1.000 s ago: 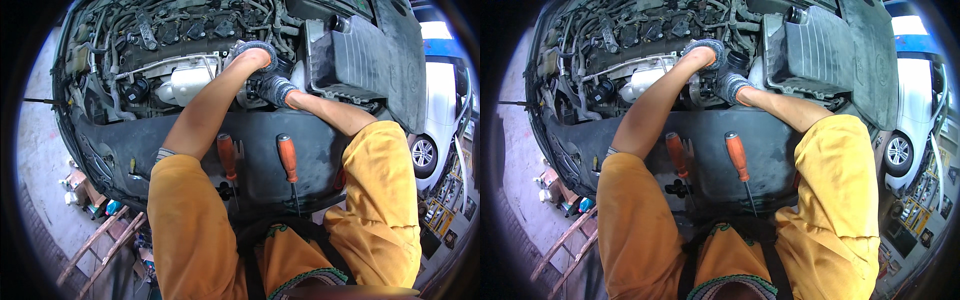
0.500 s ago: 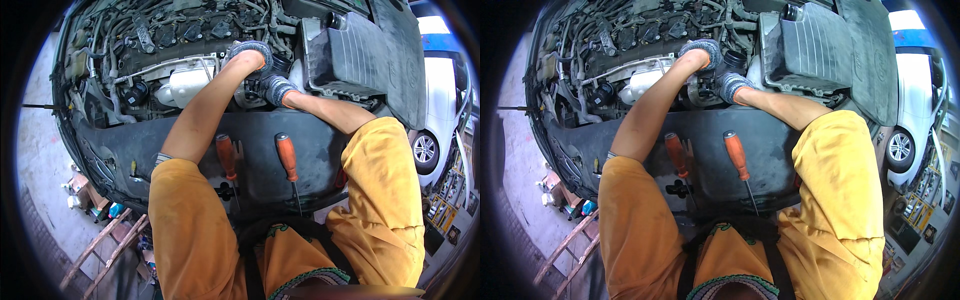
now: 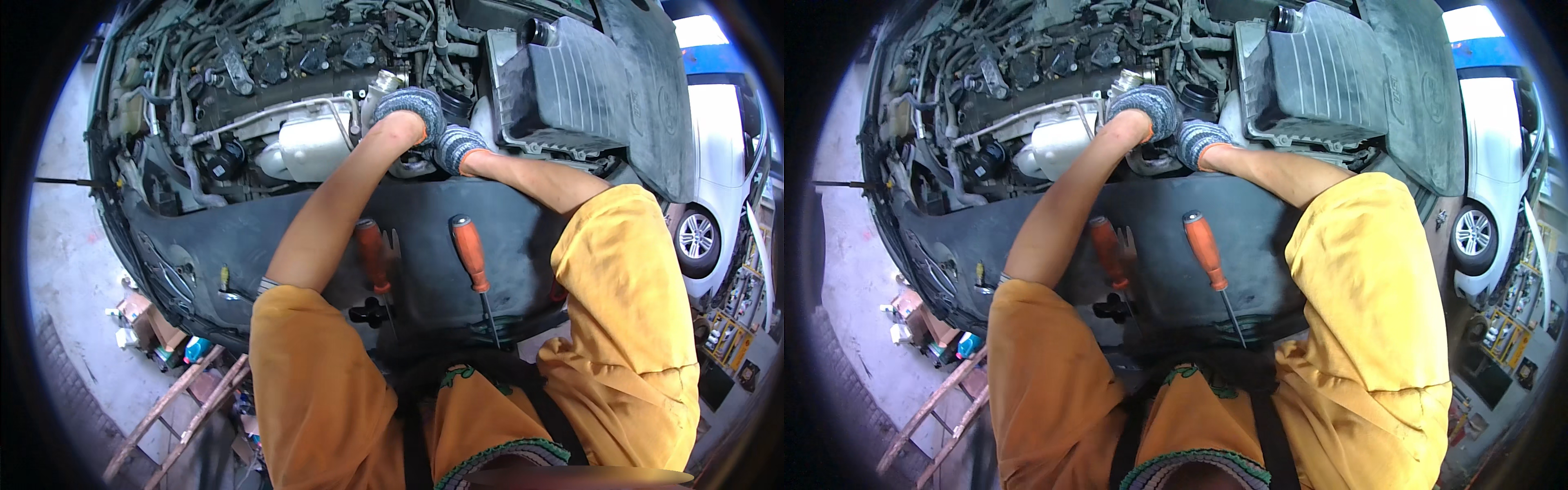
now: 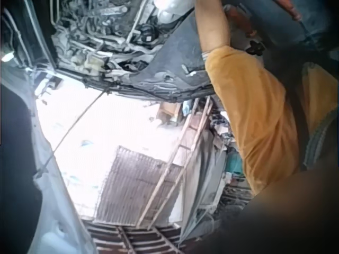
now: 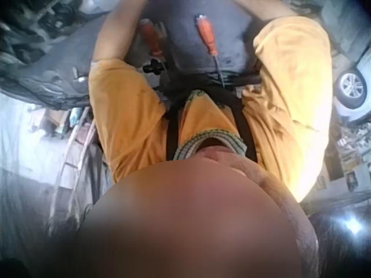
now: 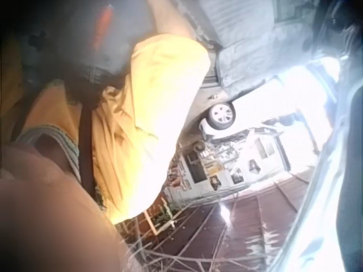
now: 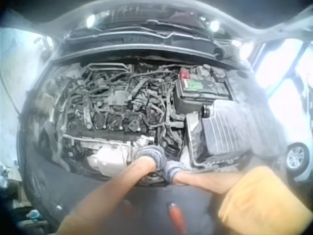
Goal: The person works under the hood of a car, using a screwdriver to tighten bolts on a component near the engine. They repeatedly adjust and secure the part with both hands while wearing gloves.
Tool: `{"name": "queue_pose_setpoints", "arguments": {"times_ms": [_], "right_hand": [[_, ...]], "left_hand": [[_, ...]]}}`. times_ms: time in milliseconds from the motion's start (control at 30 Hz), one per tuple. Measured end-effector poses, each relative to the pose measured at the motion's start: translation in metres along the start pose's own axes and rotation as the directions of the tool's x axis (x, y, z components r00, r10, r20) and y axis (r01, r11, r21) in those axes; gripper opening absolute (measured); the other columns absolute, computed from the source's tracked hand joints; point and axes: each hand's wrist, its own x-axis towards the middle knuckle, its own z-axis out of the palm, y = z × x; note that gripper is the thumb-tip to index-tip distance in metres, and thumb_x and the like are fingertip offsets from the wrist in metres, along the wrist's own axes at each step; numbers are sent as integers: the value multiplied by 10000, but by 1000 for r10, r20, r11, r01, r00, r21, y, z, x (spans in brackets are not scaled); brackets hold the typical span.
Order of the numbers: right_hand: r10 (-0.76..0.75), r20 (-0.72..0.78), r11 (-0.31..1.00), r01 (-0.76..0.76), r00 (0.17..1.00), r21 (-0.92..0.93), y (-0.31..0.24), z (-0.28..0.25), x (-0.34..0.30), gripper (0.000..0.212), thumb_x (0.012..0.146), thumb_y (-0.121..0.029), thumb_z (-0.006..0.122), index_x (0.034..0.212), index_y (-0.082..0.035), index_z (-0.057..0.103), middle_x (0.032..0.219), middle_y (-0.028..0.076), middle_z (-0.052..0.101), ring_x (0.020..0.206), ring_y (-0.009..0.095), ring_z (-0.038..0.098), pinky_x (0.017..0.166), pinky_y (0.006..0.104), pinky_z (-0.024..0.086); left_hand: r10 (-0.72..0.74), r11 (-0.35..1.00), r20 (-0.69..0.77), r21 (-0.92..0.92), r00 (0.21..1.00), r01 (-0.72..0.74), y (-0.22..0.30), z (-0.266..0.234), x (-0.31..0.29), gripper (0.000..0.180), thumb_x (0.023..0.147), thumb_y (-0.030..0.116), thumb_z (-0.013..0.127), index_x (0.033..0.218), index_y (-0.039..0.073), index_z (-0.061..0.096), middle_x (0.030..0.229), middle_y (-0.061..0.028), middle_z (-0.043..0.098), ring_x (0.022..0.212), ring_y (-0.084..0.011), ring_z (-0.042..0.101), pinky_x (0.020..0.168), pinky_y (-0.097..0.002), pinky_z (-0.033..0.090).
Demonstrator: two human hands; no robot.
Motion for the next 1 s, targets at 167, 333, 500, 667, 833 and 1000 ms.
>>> {"name": "queue_pose_setpoints", "arguments": {"times_ms": [167, 333, 500, 667, 833, 1000], "right_hand": [[23, 76, 999, -19, 997, -45, 1, 5, 12, 353, 841, -291, 550, 1088, -63, 655, 1093, 199, 646, 998, 365, 630, 816, 419, 509], [23, 123, 991, -6, 992, -135, 1, -15, -1, 345, 817, -270, 574, 1067, -49, 666, 1094, 195, 647, 987, 356, 640, 830, 409, 513], [-142, 84, 967, 157, 986, -199, 2, -2, 8, 264, 809, -172, 574, 1020, -72, 695, 1057, 180, 665, 937, 348, 657, 808, 409, 526], [-162, 147, 944, 196, 976, -264, -3, -5, 7, 300, 828, -242, 538, 981, -39, 697, 1021, 198, 672, 920, 345, 662, 793, 416, 524], [-97, 145, 967, 127, 985, -222, 0, -11, 5, 309, 834, -261, 540, 998, -50, 695, 1027, 194, 673, 937, 343, 659, 797, 409, 524], [-146, 162, 948, 185, 976, -259, -8, -16, -1, 303, 859, -230, 513, 1038, -57, 686, 1046, 193, 668, 953, 347, 653, 809, 413, 521]], "left_hand": [[107, 984, 21, 143, 994, -109, -18, 24, 20, 281, 728, 212, 585, 883, 15, 711, 934, -241, 660, 890, -369, 668, 766, -422, 535], [222, 970, 152, 65, 963, -233, 15, 24, -22, 361, 755, 301, 593, 959, 27, 710, 1017, -215, 668, 941, -333, 656, 823, -390, 515], [420, 903, 374, -81, 827, -422, -24, 88, 11, 455, 736, 396, 651, 1044, 63, 694, 1095, -191, 654, 986, -354, 627, 874, -377, 497], [168, 985, 274, -21, 947, -169, -12, 66, -7, 514, 679, 432, 712, 1033, 60, 692, 1056, -209, 659, 970, -352, 639, 864, -392, 505], [199, 978, 322, -10, 925, -207, 4, 54, -10, 537, 681, 439, 716, 1057, 57, 683, 1074, -206, 655, 999, -344, 629, 891, -390, 493], [205, 976, 288, 7, 935, -216, -8, 74, 0, 535, 692, 438, 703, 1067, 57, 678, 1106, -182, 653, 995, -344, 630, 888, -371, 492]]}}
